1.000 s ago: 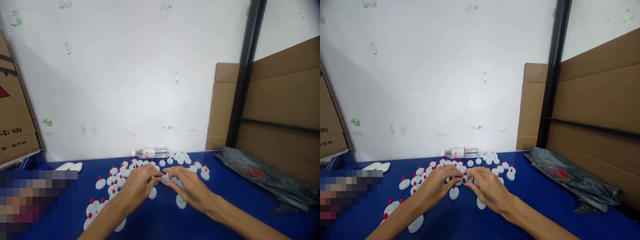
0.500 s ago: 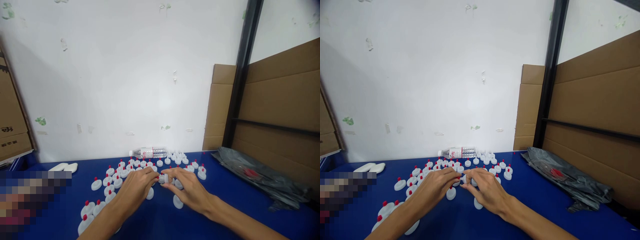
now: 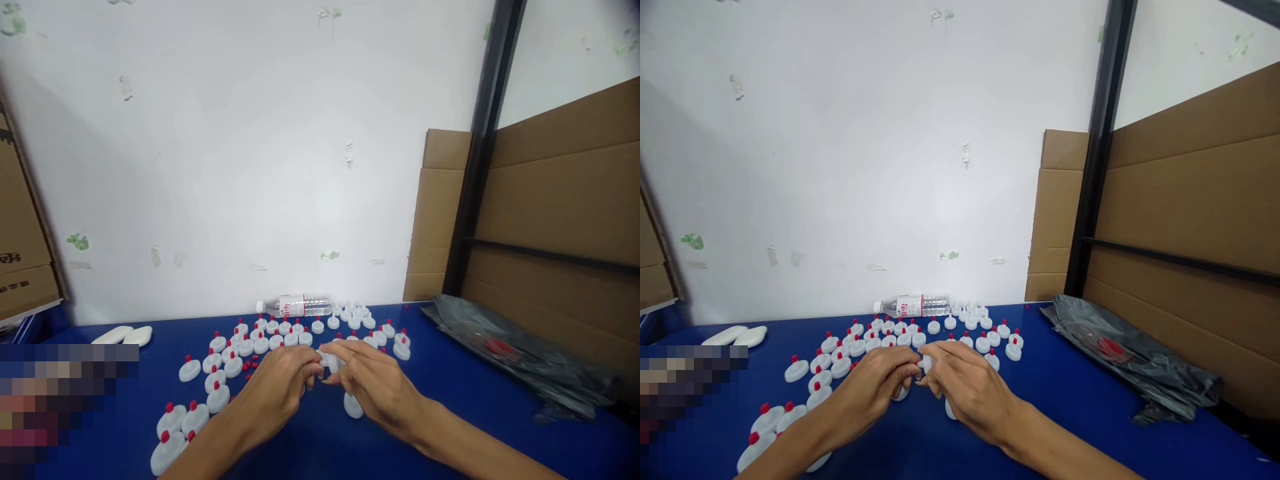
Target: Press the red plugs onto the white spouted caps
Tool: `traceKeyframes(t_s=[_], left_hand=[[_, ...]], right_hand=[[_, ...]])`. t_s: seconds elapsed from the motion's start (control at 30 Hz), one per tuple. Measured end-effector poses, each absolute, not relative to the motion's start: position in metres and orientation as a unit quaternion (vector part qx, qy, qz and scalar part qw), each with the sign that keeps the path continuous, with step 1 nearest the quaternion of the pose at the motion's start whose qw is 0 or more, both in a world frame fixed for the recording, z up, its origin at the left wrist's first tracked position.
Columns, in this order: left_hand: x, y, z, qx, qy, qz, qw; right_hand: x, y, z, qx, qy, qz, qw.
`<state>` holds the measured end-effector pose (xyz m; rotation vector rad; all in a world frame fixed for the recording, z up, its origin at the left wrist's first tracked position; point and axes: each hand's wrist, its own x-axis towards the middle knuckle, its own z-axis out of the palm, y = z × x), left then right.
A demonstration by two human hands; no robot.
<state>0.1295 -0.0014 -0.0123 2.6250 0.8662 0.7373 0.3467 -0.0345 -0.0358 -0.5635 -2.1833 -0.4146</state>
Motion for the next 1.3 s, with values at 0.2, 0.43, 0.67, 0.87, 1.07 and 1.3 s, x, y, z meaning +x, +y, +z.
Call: traceKeyframes(t_s=[0.2,0.43,0.67,0.87,1.07,1.3], left_hand=[[0.114,0.014,0.006,0.899,0.362,0.238,0.058],[0.077,0.031,0.024,0.861,0.491,0.126,-0.036],[0.069,0.028,0.025,0.853,0.510,0.003,0.108],[0.062,0.040,0.005,0.858,0.491,0.014,0.150],[0.066,0.041,0.001,0.868,0.480,0.011,0.126],[0.076,0.031,0.011,0.878,0.474,0.070,0.021]], right_hand=[[0.355,-0.026,-0.025,-0.299,-0.876,-0.205,0.317],[0.411,0.008,-0.008,-0.525,-0.758,-0.170,0.348],[0.456,0.041,-0.019,-0.621,-0.719,-0.142,0.278],[0.464,0.045,-0.036,-0.650,-0.733,-0.077,0.186],[0.457,0.041,-0.031,-0.642,-0.744,-0.047,0.180],[0.451,0.040,-0.037,-0.591,-0.781,-0.009,0.200]])
